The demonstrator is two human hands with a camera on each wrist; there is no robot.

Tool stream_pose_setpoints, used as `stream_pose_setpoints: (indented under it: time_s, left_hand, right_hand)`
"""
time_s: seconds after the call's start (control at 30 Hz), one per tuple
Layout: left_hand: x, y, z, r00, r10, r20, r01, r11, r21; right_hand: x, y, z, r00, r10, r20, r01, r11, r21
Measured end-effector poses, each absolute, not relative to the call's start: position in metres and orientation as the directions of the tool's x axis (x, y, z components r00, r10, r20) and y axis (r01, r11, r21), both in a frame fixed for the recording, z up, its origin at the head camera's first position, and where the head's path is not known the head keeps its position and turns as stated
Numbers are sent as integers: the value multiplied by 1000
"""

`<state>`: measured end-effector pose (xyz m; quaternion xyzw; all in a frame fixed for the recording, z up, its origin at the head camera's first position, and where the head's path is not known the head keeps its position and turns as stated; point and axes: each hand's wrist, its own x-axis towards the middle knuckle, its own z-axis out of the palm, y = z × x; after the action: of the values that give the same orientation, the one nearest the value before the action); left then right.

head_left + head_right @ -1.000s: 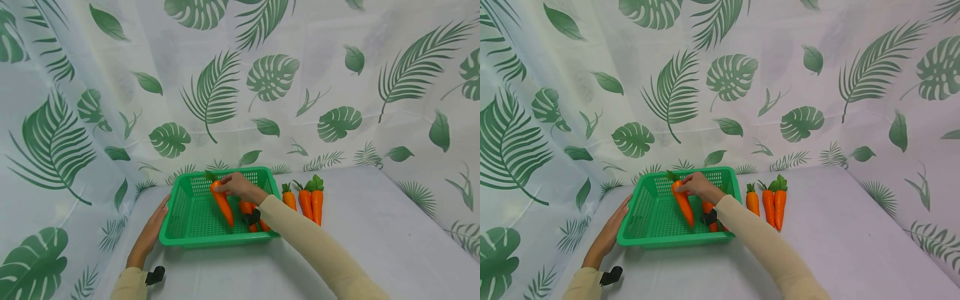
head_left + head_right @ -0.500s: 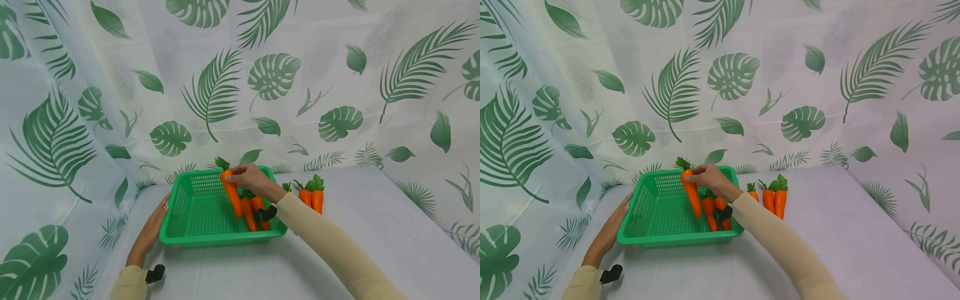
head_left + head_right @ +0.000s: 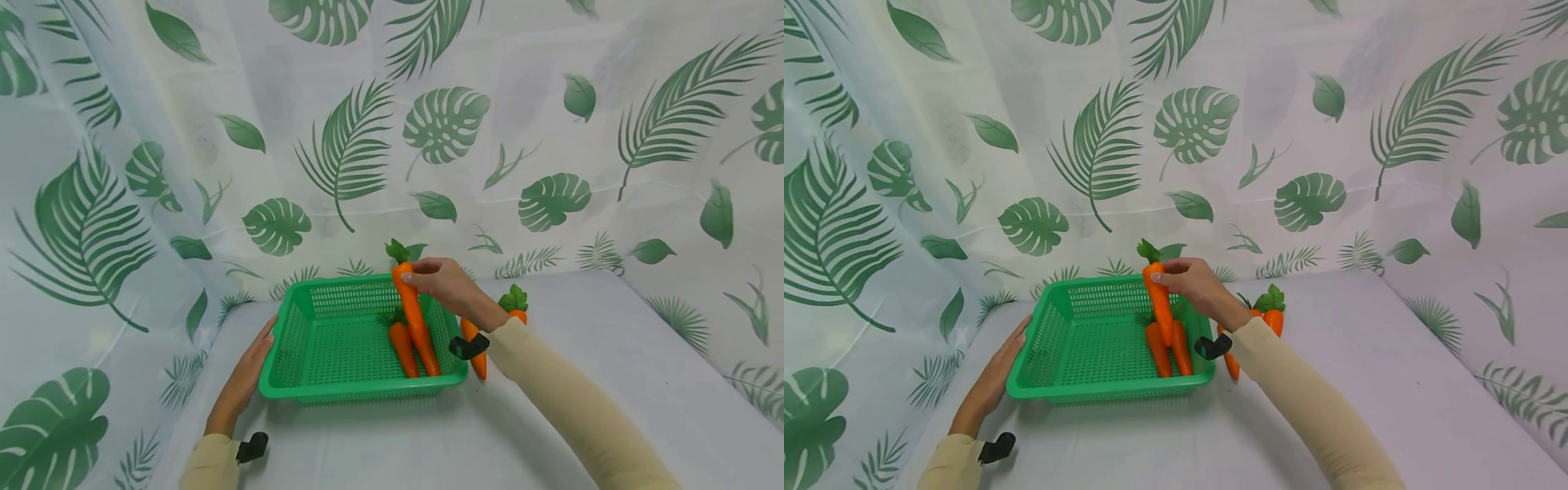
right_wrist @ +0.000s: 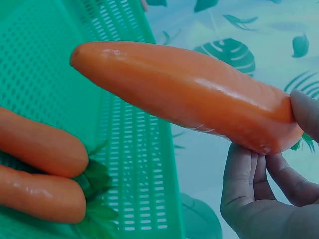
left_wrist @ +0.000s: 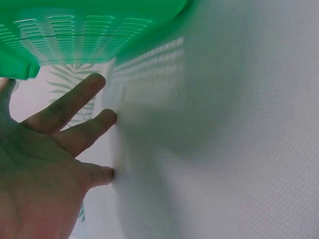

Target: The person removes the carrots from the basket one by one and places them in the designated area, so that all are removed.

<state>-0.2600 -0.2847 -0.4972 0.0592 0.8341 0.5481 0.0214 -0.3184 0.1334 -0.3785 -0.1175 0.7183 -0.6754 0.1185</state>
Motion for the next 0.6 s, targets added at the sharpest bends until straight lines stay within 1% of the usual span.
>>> stream_pose_setpoints:
  time_s: [0.17,0.43,0.6]
  left_hand:
    - [-260,-285,-497,-992,125,25,74,399,914]
    - [-259,-286,-498,-991,127,42,89,393,915]
    - [-259,-285,-498,-990,134,46,96,392,915]
  right_hand:
    - [-312,146,-374,-949,-317,-12,-16,84,-996]
    - [-305,161,-374,-957,-291,13,-21,25,-999]
    - [-302,176,-377,-964,-265,3,-19,57,-998]
